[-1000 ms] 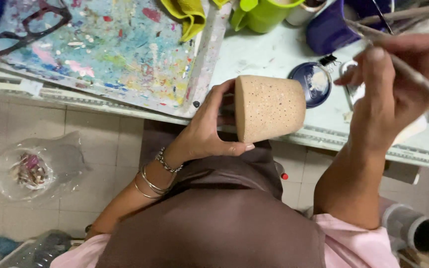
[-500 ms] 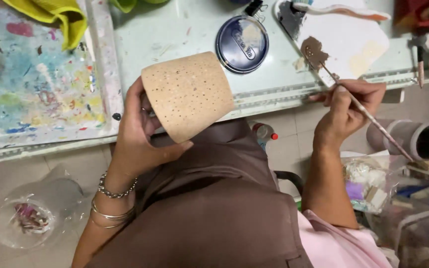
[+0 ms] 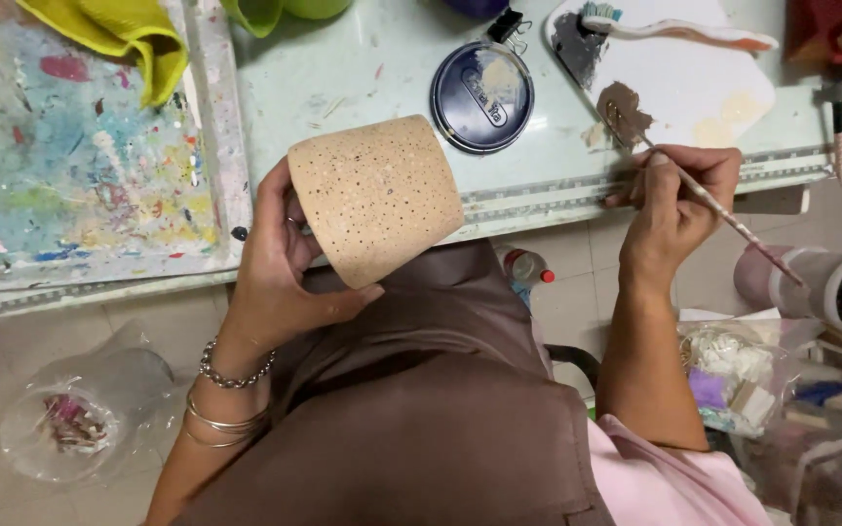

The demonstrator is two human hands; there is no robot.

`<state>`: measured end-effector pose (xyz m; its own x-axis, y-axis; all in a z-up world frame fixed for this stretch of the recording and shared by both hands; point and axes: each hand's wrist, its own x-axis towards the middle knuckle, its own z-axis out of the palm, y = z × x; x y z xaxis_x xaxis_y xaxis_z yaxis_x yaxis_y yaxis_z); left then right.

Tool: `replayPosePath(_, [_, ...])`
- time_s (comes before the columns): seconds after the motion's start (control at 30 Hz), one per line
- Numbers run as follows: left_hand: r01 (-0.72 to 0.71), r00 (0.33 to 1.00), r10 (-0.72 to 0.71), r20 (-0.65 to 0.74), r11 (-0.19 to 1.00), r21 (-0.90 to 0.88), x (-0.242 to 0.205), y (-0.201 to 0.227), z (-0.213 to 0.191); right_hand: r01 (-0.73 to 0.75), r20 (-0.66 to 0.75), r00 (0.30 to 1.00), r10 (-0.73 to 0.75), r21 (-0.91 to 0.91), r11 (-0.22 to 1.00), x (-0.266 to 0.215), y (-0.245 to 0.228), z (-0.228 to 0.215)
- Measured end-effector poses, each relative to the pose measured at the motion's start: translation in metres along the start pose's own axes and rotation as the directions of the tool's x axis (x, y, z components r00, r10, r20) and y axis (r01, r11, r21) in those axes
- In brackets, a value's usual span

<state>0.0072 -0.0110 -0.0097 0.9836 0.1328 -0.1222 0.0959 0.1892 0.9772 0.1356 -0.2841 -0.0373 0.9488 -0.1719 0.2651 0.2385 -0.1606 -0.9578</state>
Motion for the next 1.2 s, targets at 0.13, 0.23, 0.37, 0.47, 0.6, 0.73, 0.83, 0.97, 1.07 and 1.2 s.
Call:
replayPosePath(0.13, [0.006, 1.0, -0.006, 0.022, 1.0, -0.006, -0.002, 0.001, 0.001, -0.034, -0.003, 0.999, 0.034, -0.021, 0.999, -0.003, 0.002, -0.003])
replayPosePath(0.23, [0.021, 1.0, -0.021, 0.011, 1.0, -0.007, -0.002, 0.008, 0.0, -0.036, 0.011, 0.999, 0.036, 0.013, 0.999, -0.002, 0.006, -0.005])
replayPosePath(0.37, [0.029, 0.999, -0.029, 0.036, 0.999, -0.015, -0.005, 0.018, -0.002, -0.035, 0.013, 0.999, 0.035, -0.025, 0.999, -0.004, 0.0, -0.002])
replayPosePath(0.47, [0.023, 0.999, -0.023, 0.023, 1.0, -0.012, -0.006, 0.013, -0.004, 0.006, 0.034, 0.999, -0.004, -0.043, 0.999, -0.004, 0.004, -0.005])
replayPosePath(0.6, [0.002, 0.999, -0.003, 0.04, 0.999, 0.036, -0.007, 0.019, -0.007, 0.141, 0.088, 0.987, -0.135, -0.076, 0.987, -0.002, 0.013, -0.013])
replayPosePath(0.73, [-0.013, 0.998, 0.008, 0.066, 0.997, 0.074, -0.009, 0.018, -0.009, 0.122, -0.085, 0.989, -0.12, 0.018, 0.992, -0.004, 0.004, -0.013])
replayPosePath(0.83, [-0.029, 0.998, 0.024, 0.066, 0.997, 0.077, -0.009, 0.018, -0.009, 0.064, -0.116, 0.992, -0.05, 0.128, 0.99, -0.015, -0.027, 0.002])
replayPosePath(0.97, [0.005, 0.999, -0.011, 0.041, 0.989, 0.147, -0.01, 0.026, -0.008, 0.137, 0.037, 0.988, -0.152, 0.269, 0.953, -0.045, -0.061, 0.028])
replayPosePath(1.07, [0.006, 0.999, -0.012, 0.042, 0.99, 0.14, -0.009, 0.025, -0.008, 0.224, 0.27, 0.881, -0.389, 0.485, 0.845, -0.057, -0.073, 0.048])
replayPosePath(1.2, [-0.013, 1.0, 0.011, 0.014, 0.988, 0.151, -0.008, 0.015, -0.008, 0.121, 0.303, 0.895, -0.327, 0.542, 0.831, -0.077, -0.08, 0.072])
